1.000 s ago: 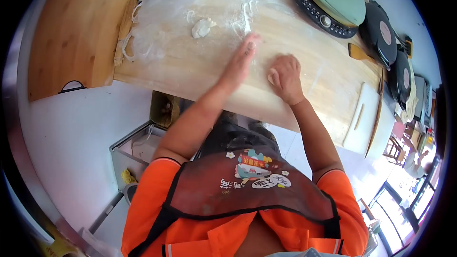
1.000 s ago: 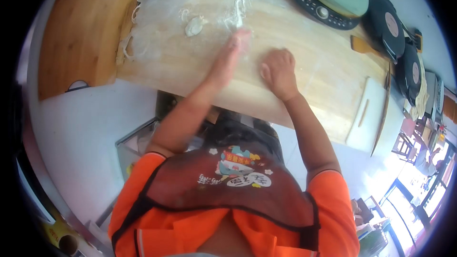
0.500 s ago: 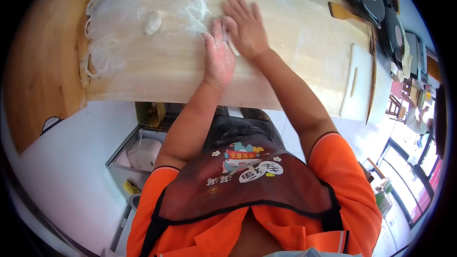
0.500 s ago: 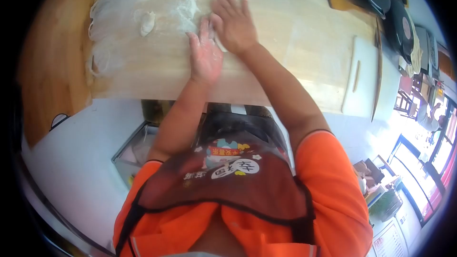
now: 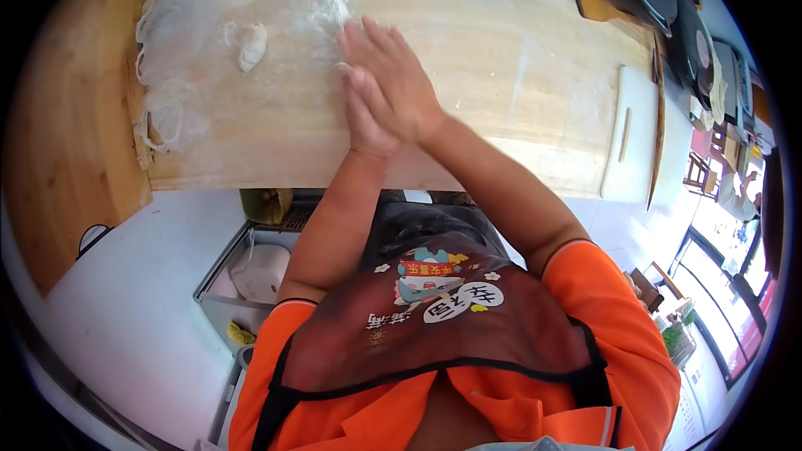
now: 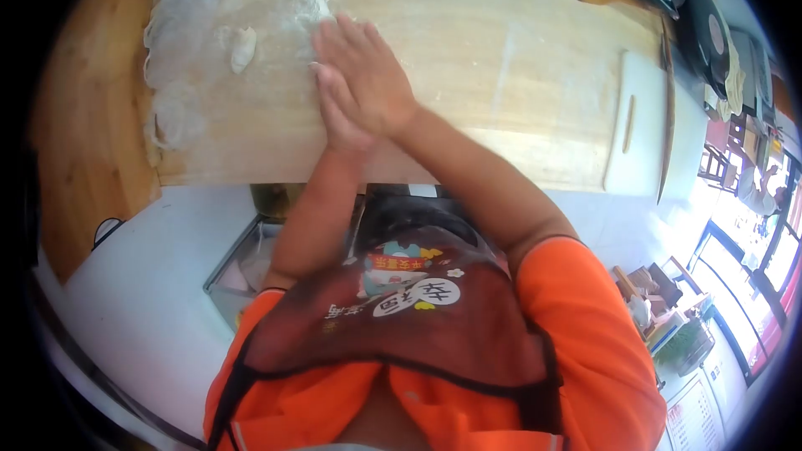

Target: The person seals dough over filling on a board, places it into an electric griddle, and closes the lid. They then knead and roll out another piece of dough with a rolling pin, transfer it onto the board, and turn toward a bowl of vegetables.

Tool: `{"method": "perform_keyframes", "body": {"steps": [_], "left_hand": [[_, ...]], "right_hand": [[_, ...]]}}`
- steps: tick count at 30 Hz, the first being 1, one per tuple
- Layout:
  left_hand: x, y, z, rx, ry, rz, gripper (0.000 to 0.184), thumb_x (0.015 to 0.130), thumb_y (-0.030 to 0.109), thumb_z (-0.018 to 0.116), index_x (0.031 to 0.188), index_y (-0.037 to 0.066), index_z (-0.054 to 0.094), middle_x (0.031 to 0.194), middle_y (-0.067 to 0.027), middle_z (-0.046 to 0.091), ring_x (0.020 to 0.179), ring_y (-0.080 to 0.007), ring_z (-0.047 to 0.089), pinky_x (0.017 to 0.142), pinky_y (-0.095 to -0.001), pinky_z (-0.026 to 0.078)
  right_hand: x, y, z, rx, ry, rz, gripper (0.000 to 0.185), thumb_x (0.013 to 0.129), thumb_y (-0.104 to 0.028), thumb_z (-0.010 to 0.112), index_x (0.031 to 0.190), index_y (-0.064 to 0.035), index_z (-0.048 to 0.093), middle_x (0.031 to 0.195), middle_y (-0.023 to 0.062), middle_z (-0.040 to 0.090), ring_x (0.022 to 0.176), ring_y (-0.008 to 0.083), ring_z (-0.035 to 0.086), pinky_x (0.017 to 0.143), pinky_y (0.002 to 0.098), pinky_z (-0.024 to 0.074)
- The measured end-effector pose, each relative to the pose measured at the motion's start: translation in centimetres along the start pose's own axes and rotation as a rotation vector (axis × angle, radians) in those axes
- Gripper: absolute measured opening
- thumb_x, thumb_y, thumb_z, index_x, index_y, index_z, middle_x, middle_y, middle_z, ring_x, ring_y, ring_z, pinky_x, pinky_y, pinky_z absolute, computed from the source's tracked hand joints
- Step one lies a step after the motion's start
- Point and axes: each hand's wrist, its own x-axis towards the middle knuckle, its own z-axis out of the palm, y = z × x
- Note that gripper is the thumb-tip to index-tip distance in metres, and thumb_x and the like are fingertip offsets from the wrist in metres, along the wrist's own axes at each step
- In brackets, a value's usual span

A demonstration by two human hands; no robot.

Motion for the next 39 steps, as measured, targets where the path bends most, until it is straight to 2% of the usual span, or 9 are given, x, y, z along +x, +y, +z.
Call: {"method": "perform_keyframes", "body": {"steps": [7, 11, 14, 17, 23, 30, 31, 34, 39], "left_hand": [[0.7, 0.8, -1.1, -0.109, 0.064, -0.012, 0.081, 0.110, 0.058, 0.026, 0.166, 0.001, 0.012, 0.171, -0.0170, 0.024, 0.158, -0.0274, 0.022, 0.128, -0.0419, 0.019], [0.9, 8.4, -7.5, 1.622, -0.133, 0.554, 0.076, 0.105, 0.039, 0.055, 0.160, -0.005, 0.028, 0.169, -0.0247, 0.025, 0.157, -0.0378, 0.025, 0.127, -0.0479, 0.020], [2.9, 10.6, -9.1, 2.117, -0.182, 0.516, 0.083, 0.098, 0.040, 0.066, 0.157, -0.007, 0.032, 0.165, -0.0276, 0.031, 0.154, -0.0419, 0.029, 0.125, -0.0510, 0.024], [9.7, 11.7, -10.0, 2.103, -0.291, 0.631, 0.085, 0.097, 0.047, 0.066, 0.155, -0.007, 0.035, 0.165, -0.0267, 0.032, 0.155, -0.0398, 0.027, 0.126, -0.0503, 0.022], [24.4, 12.1, -7.3, 2.091, -0.635, 0.779, 0.077, 0.099, 0.043, 0.062, 0.156, -0.002, 0.037, 0.166, -0.0211, 0.032, 0.156, -0.0350, 0.028, 0.128, -0.0485, 0.020], [11.2, 8.2, -4.5, 1.798, -1.199, 0.531, 0.084, 0.098, 0.049, 0.060, 0.159, -0.002, 0.032, 0.168, -0.0182, 0.031, 0.156, -0.0314, 0.028, 0.130, -0.0465, 0.015], [8.4, 9.0, -4.0, 1.830, -1.180, 0.423, 0.094, 0.094, 0.051, 0.065, 0.160, -0.004, 0.028, 0.168, -0.0234, 0.028, 0.158, -0.0339, 0.023, 0.130, -0.0485, 0.013], [0.1, 9.0, -8.2, 1.841, -0.320, 0.347, 0.103, 0.089, 0.055, 0.069, 0.158, -0.010, 0.028, 0.166, -0.0302, 0.026, 0.159, -0.0389, 0.017, 0.130, -0.0506, 0.010], [-2.2, 6.7, -7.0, 2.179, 0.001, 0.290, 0.111, 0.087, 0.053, 0.073, 0.155, -0.018, 0.022, 0.165, -0.0354, 0.023, 0.158, -0.0455, 0.014, 0.129, -0.0559, 0.007]], "right_hand": [[-0.5, 2.7, -0.9, -0.482, -0.075, 0.104, 0.071, 0.099, -0.039, 0.059, 0.158, -0.0039, 0.040, 0.167, 0.0174, 0.034, 0.155, 0.0347, 0.030, 0.126, 0.0571, 0.0185], [-2.9, 1.1, -3.9, -0.072, -0.022, -0.040, 0.064, 0.093, -0.022, 0.068, 0.150, -0.0015, 0.048, 0.159, 0.0216, 0.043, 0.151, 0.0386, 0.036, 0.123, 0.0560, 0.0273], [-4.6, 1.6, -3.9, -0.181, -0.124, -0.023, 0.064, 0.088, -0.017, 0.071, 0.147, -0.0017, 0.051, 0.153, 0.0204, 0.049, 0.143, 0.0391, 0.046, 0.119, 0.0490, 0.0380], [-3.1, 1.6, -3.8, -0.093, -0.043, 0.036, 0.054, 0.092, -0.009, 0.067, 0.144, -0.0025, 0.054, 0.143, 0.0185, 0.058, 0.132, 0.0363, 0.057, 0.113, 0.0435, 0.0458], [-3.1, 3.0, -5.0, 1.598, 0.288, 0.885, 0.045, 0.108, -0.026, 0.051, 0.141, 0.0042, 0.051, 0.136, 0.0185, 0.063, 0.126, 0.0329, 0.062, 0.111, 0.0439, 0.0486], [-3.8, 3.3, -8.6, 1.758, 0.363, 0.795, 0.044, 0.101, -0.020, 0.062, 0.136, 0.0056, 0.052, 0.134, 0.0201, 0.062, 0.129, 0.0354, 0.059, 0.114, 0.0461, 0.0465], [-4.3, 3.7, -9.1, 1.753, 0.280, 0.739, 0.050, 0.101, -0.017, 0.063, 0.143, 0.0048, 0.047, 0.142, 0.0201, 0.057, 0.135, 0.0358, 0.055, 0.119, 0.0462, 0.0438], [-5.6, 4.1, -10.2, 1.717, 0.245, 0.762, 0.050, 0.100, -0.014, 0.063, 0.144, 0.0047, 0.046, 0.141, 0.0190, 0.057, 0.135, 0.0342, 0.056, 0.120, 0.0465, 0.0431], [-6.3, 4.1, -9.8, 1.522, 0.365, 0.836, 0.050, 0.101, -0.009, 0.060, 0.146, 0.0049, 0.045, 0.139, 0.0160, 0.059, 0.130, 0.0297, 0.059, 0.117, 0.0441, 0.0455]]}}
